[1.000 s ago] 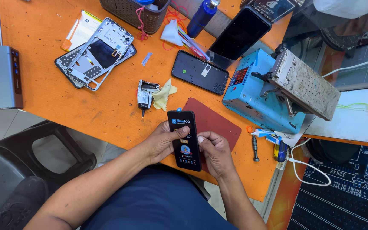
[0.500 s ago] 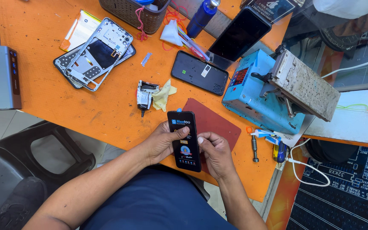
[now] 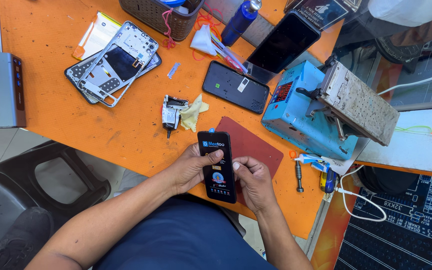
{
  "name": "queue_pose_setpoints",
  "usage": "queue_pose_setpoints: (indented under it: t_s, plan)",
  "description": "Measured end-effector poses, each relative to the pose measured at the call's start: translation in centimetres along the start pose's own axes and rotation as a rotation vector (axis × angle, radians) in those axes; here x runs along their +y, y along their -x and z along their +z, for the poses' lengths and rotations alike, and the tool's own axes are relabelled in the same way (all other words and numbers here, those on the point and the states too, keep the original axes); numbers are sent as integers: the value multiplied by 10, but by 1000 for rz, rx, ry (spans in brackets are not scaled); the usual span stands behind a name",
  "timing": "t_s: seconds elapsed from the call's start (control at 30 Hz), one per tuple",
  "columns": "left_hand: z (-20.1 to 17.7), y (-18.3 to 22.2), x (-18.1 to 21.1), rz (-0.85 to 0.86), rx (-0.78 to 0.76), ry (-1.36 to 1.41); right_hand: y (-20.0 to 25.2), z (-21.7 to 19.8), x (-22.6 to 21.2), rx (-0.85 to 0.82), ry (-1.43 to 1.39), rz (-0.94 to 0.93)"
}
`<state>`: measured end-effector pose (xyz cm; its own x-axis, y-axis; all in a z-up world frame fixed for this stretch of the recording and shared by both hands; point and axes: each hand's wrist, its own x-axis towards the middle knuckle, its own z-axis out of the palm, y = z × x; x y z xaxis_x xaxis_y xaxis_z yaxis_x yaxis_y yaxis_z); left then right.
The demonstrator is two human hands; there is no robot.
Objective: The person assembles a mobile phone by placing a screen panel onto a phone body, pressing the edges together, and using a screwdriver to secure internal components.
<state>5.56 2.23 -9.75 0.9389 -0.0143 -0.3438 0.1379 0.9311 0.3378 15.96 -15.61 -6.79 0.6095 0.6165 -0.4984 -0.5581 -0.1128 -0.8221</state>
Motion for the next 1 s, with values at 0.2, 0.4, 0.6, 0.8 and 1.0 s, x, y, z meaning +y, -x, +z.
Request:
queue_pose_setpoints:
  t_s: [0.2,0.4,0.6,0.8,1.0]
  plan:
    - [-2,-1,-1,2,-12,5,1,1,-1,1,5,2]
    - [-3,-1,-1,-5,-17,6,1,2,-2,14,6,6]
    - [-4,-1,-2,0,-12,5,1,2,-1,3,3,2]
    - [-5,-2,-3,4,-14,8,0,3,-2,8,1,4]
    - [-5,-1,-3,11,-18,1,1,3,-2,6,27,2]
